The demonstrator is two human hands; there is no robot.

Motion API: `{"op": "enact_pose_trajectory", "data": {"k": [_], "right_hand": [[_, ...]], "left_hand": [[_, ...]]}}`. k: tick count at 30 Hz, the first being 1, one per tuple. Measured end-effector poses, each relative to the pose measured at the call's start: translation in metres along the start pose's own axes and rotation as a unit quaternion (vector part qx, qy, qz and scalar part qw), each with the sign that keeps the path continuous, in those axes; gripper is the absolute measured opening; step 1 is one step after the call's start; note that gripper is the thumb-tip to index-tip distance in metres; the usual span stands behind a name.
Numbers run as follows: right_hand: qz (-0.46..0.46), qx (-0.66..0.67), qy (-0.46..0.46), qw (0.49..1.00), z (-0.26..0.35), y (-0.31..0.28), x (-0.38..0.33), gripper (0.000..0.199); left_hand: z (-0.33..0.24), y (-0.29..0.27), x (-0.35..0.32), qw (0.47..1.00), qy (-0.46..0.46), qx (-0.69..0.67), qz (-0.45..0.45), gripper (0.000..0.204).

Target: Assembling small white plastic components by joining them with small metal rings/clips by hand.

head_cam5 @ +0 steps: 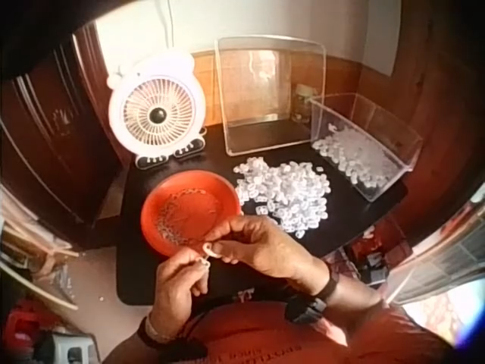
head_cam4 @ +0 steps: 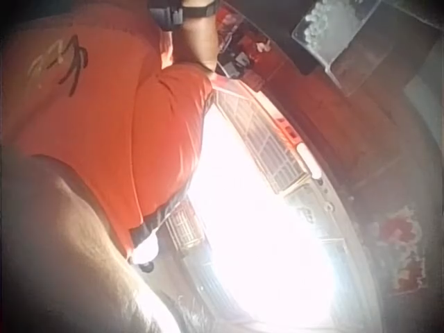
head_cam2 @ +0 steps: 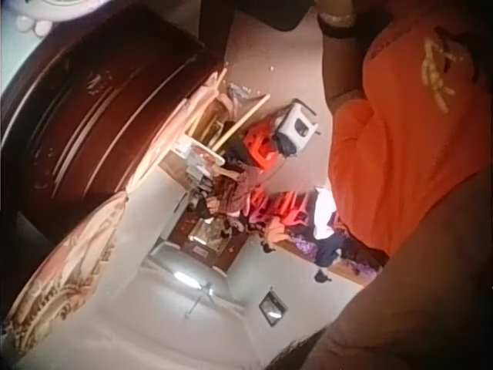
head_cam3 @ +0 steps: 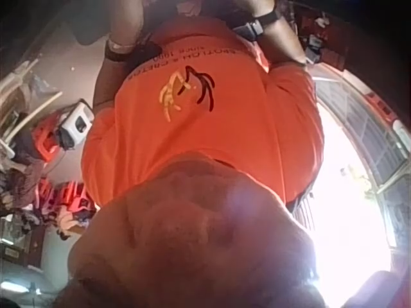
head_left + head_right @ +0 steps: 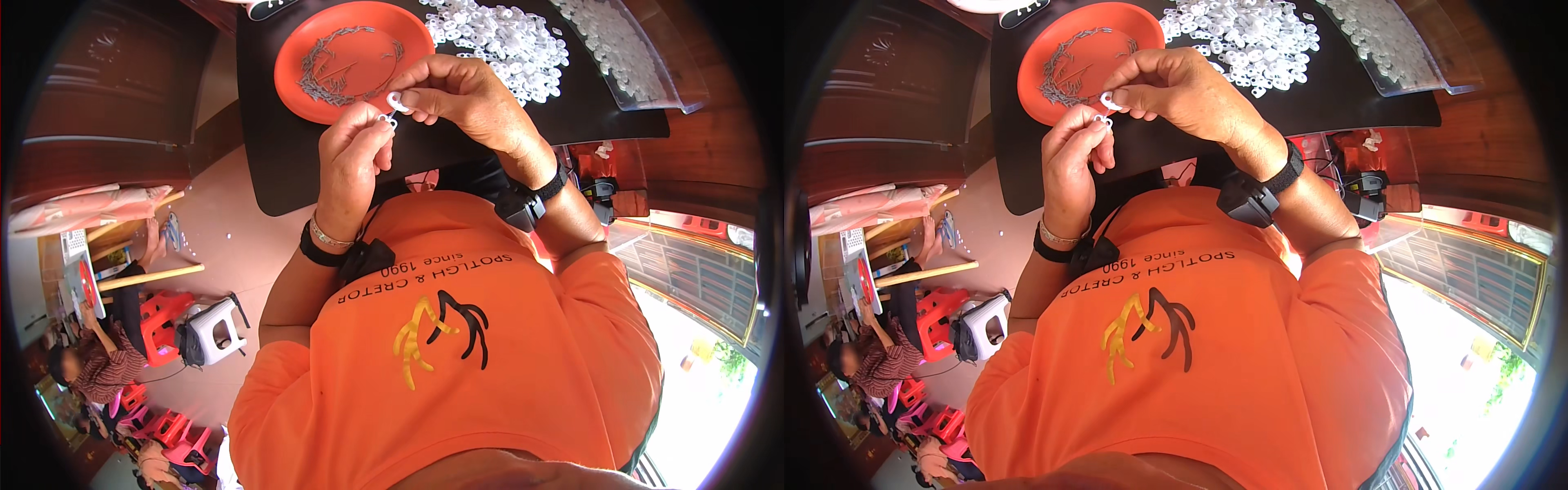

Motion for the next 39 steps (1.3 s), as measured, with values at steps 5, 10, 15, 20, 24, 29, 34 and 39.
{"op": "enact_pose_trajectory", "data": {"k": [5, 10, 15, 20, 24, 29, 34, 39], "right_hand": [[-0.001, -0.019, -0.006, 1.000, 0.0015, 0.0026, -0.0004, 0.015], [-0.005, -0.018, -0.008, 1.000, 0.0001, 0.0039, -0.0005, 0.015], [-0.001, 0.051, 0.011, 0.999, -0.0022, -0.0014, 0.0003, 0.016], [-0.028, 0.076, 0.036, 0.996, -0.0011, -0.0002, 0.0012, 0.014], [-0.028, 0.081, 0.033, 0.996, -0.0024, -0.0005, 0.0006, 0.014], [-0.003, 0.047, 0.029, 0.998, -0.0042, -0.0001, -0.0005, 0.017], [-0.001, 0.039, 0.024, 0.999, -0.0042, -0.0004, -0.0011, 0.017], [-0.003, 0.018, 0.010, 1.000, -0.0022, 0.0021, -0.0021, 0.016]], "left_hand": [[0.0009, -0.0003, -0.0003, 1.000, -0.004, 0.003, -0.004, 0.017], [0.0006, 0.0008, 0.0000, 1.000, 0.001, 0.000, -0.008, 0.017], [0.0004, -0.0002, 0.0001, 1.000, 0.001, -0.001, -0.007, 0.017], [-0.0006, 0.0009, -0.0003, 1.000, 0.008, -0.004, -0.009, 0.017], [-0.0001, 0.0004, 0.0004, 1.000, 0.002, 0.023, 0.006, 0.018], [0.0012, 0.0002, 0.0003, 1.000, -0.001, 0.028, 0.006, 0.018], [0.0020, 0.0002, 0.0005, 1.000, 0.001, 0.029, 0.005, 0.018], [0.0027, -0.0004, 0.0002, 0.999, -0.003, 0.035, 0.004, 0.018]]}}
Point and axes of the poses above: each hand's wrist, its own x-axis towards the middle knuckle, its own y-axis out of the palm, z = x × y, the point moved 1 cm from there along x, towards the middle knuckle, and after that the axes turned 14 degrees about z, right-handed, at the moved point
